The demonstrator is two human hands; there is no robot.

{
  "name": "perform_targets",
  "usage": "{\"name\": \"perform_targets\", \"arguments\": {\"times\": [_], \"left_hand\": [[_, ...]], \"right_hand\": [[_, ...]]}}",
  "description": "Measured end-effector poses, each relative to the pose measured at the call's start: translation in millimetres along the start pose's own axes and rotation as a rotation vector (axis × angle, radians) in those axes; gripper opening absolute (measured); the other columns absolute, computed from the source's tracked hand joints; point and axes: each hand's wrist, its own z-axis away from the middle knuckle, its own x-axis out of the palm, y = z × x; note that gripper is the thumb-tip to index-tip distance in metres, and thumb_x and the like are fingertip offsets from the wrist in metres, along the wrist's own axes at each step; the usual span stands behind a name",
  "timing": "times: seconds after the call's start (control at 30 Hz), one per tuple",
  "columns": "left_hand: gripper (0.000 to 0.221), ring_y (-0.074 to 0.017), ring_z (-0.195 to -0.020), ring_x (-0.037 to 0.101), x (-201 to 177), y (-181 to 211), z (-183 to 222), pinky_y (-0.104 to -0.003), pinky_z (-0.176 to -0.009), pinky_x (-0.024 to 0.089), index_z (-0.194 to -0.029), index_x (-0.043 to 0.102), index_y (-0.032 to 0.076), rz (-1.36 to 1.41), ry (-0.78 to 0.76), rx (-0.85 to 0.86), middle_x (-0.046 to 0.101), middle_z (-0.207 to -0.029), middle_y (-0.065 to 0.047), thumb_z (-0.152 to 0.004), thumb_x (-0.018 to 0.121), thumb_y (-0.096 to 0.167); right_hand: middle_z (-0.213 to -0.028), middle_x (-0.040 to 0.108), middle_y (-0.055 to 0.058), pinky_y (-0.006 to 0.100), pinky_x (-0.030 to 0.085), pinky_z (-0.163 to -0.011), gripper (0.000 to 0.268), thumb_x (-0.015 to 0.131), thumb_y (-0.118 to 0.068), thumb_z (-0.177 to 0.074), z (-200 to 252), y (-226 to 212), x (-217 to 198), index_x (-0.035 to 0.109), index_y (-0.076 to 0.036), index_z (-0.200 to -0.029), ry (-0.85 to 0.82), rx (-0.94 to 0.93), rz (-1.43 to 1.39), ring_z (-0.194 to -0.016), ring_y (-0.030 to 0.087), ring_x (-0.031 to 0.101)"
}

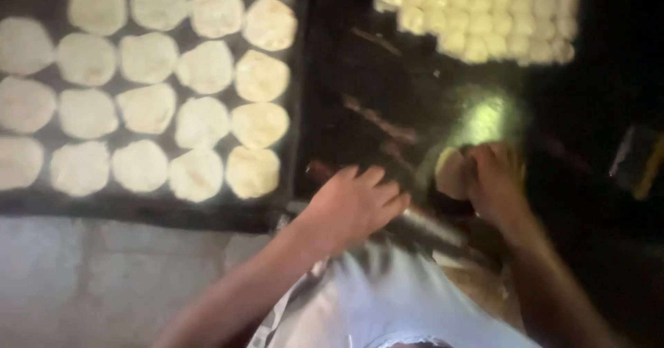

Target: The recorder is flattening small balls of dough with a rolling pin and placing them on a tray.

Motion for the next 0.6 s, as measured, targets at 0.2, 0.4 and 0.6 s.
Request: {"name": "perform_targets", "arguments": {"times": [0.2,0.4,0.6], "left_hand": [[0.060,-0.0250,-0.108,0.058,7.1,-10.6,111.3,-0.040,-0.076,0.053,-0.132,0.065,0.017,0.127,0.345,-0.188,0.064,-0.116,0.001,-0.075,0.079,0.027],[0.067,-0.0239,-0.104,0.059,14.4,-14.7,211.4,-0.039,-0.075,0.053,-0.128,0.066,0.013,0.252,0.686,-0.469,0.064,-0.117,-0.001,-0.068,0.088,0.032],[0.068,-0.0255,-0.102,0.062,25.3,-5.3,291.8,-0.039,-0.073,0.052,-0.125,0.067,0.012,0.211,0.823,-0.728,0.066,-0.113,-0.001,-0.062,0.086,0.025]], "right_hand": [[-0.125,0.064,0.019,0.048,0.050,-0.100,0.018,0.056,-0.019,-0.110,19.1,3.3,34.7,0.060,-0.011,-0.125,-0.015,0.071,-0.278,-0.116,0.038,0.061],[-0.114,0.077,0.012,0.043,0.056,-0.093,0.034,0.066,-0.024,-0.096,-45.0,24.1,-17.0,0.070,-0.009,-0.126,-0.534,0.373,-0.365,-0.107,0.027,0.072],[-0.109,0.083,0.005,0.037,0.057,-0.093,0.028,0.072,-0.015,-0.087,-198.2,-198.2,-64.9,0.078,-0.010,-0.114,-0.795,-0.085,-0.371,-0.103,0.022,0.076]]}}
